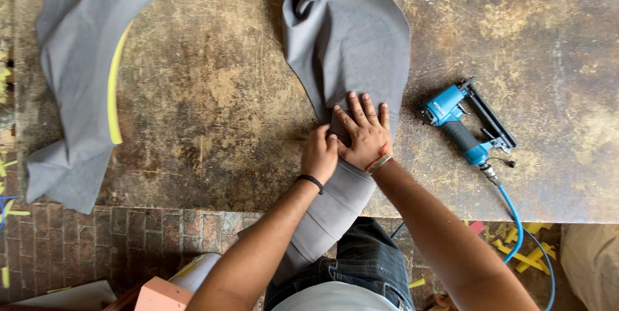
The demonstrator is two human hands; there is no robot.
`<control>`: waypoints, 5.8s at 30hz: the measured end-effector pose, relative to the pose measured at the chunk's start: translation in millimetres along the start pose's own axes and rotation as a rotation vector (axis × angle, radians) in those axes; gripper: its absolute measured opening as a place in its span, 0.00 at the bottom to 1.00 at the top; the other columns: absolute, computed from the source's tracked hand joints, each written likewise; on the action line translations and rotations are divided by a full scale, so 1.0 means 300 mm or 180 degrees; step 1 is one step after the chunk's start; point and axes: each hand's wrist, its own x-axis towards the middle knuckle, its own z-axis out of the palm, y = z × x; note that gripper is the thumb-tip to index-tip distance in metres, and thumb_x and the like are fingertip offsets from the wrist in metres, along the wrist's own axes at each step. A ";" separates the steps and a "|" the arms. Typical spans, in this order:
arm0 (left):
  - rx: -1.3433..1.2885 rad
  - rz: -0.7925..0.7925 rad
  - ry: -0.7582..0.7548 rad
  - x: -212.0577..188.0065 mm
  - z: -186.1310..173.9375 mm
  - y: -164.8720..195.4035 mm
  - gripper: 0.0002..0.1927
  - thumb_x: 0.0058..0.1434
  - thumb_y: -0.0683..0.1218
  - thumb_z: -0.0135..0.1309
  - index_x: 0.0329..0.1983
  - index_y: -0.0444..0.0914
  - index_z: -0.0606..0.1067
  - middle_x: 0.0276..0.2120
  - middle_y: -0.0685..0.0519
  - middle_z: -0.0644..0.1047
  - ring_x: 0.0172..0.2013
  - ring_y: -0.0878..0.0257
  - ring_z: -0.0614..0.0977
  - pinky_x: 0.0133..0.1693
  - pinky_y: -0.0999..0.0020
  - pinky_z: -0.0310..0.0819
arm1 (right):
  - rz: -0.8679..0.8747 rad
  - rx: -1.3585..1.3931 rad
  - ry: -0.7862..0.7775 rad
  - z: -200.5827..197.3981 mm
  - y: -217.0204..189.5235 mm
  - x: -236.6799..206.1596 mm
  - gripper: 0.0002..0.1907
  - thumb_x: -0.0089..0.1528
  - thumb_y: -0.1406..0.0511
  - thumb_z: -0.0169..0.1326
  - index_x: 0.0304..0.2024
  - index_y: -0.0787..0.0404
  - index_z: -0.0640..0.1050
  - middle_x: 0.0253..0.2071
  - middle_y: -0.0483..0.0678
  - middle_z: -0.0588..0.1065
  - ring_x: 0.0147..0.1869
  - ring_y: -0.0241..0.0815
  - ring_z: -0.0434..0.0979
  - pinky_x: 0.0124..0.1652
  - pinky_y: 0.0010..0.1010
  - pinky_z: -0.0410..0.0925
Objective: The person staples gray fabric onto a curved wooden frame using a pneumatic staple gun. They repeatedly pull, fold, and smooth the fabric while driving staples along the edge to secure it in place.
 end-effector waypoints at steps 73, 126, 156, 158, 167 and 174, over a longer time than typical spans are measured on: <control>-0.0117 -0.0259 -0.0948 0.188 0.108 0.270 0.22 0.69 0.65 0.43 0.46 0.50 0.82 0.31 0.52 0.83 0.33 0.58 0.84 0.40 0.56 0.77 | 0.1525 0.1781 -0.2216 -0.815 0.370 -0.087 0.12 0.61 0.64 0.61 0.35 0.68 0.75 0.26 0.55 0.79 0.25 0.45 0.77 0.29 0.38 0.75; -0.0653 -0.1044 -0.0078 -0.073 -0.146 -0.217 0.44 0.59 0.64 0.58 0.68 0.31 0.62 0.64 0.33 0.67 0.63 0.42 0.69 0.60 0.51 0.64 | 0.1162 0.2553 -0.0023 -0.087 0.280 0.020 0.21 0.63 0.61 0.58 0.58 0.58 0.77 0.55 0.51 0.78 0.52 0.41 0.81 0.51 0.34 0.74; -0.1125 -0.1110 -0.0233 0.434 -0.294 -0.113 0.23 0.69 0.59 0.53 0.51 0.36 0.81 0.44 0.45 0.84 0.46 0.54 0.83 0.51 0.59 0.75 | 0.1188 0.2930 0.0555 -0.150 0.122 0.230 0.24 0.62 0.54 0.63 0.48 0.69 0.79 0.42 0.56 0.80 0.45 0.46 0.78 0.46 0.38 0.72; -0.2293 -0.1037 -0.0093 0.459 -0.302 -0.127 0.16 0.67 0.54 0.54 0.49 0.40 0.81 0.42 0.54 0.83 0.45 0.65 0.79 0.49 0.68 0.71 | 0.1617 0.3857 0.0687 -0.134 0.153 0.211 0.16 0.66 0.58 0.59 0.45 0.67 0.81 0.41 0.51 0.81 0.43 0.40 0.79 0.45 0.30 0.73; -0.2444 -0.0669 -0.0190 0.513 -0.319 -0.144 0.14 0.68 0.49 0.58 0.50 0.35 0.81 0.43 0.54 0.80 0.44 0.65 0.76 0.50 0.67 0.69 | 0.2792 0.4586 0.0869 -0.063 0.180 0.085 0.20 0.62 0.57 0.60 0.52 0.62 0.77 0.44 0.48 0.79 0.45 0.41 0.80 0.46 0.32 0.74; -0.3252 -0.0469 -0.0837 0.628 -0.405 0.021 0.26 0.60 0.44 0.62 0.62 0.39 0.74 0.58 0.50 0.78 0.60 0.58 0.74 0.65 0.59 0.59 | 0.0905 0.1597 0.1027 -0.263 0.133 0.372 0.42 0.47 0.59 0.72 0.60 0.67 0.72 0.52 0.61 0.75 0.54 0.60 0.76 0.48 0.46 0.69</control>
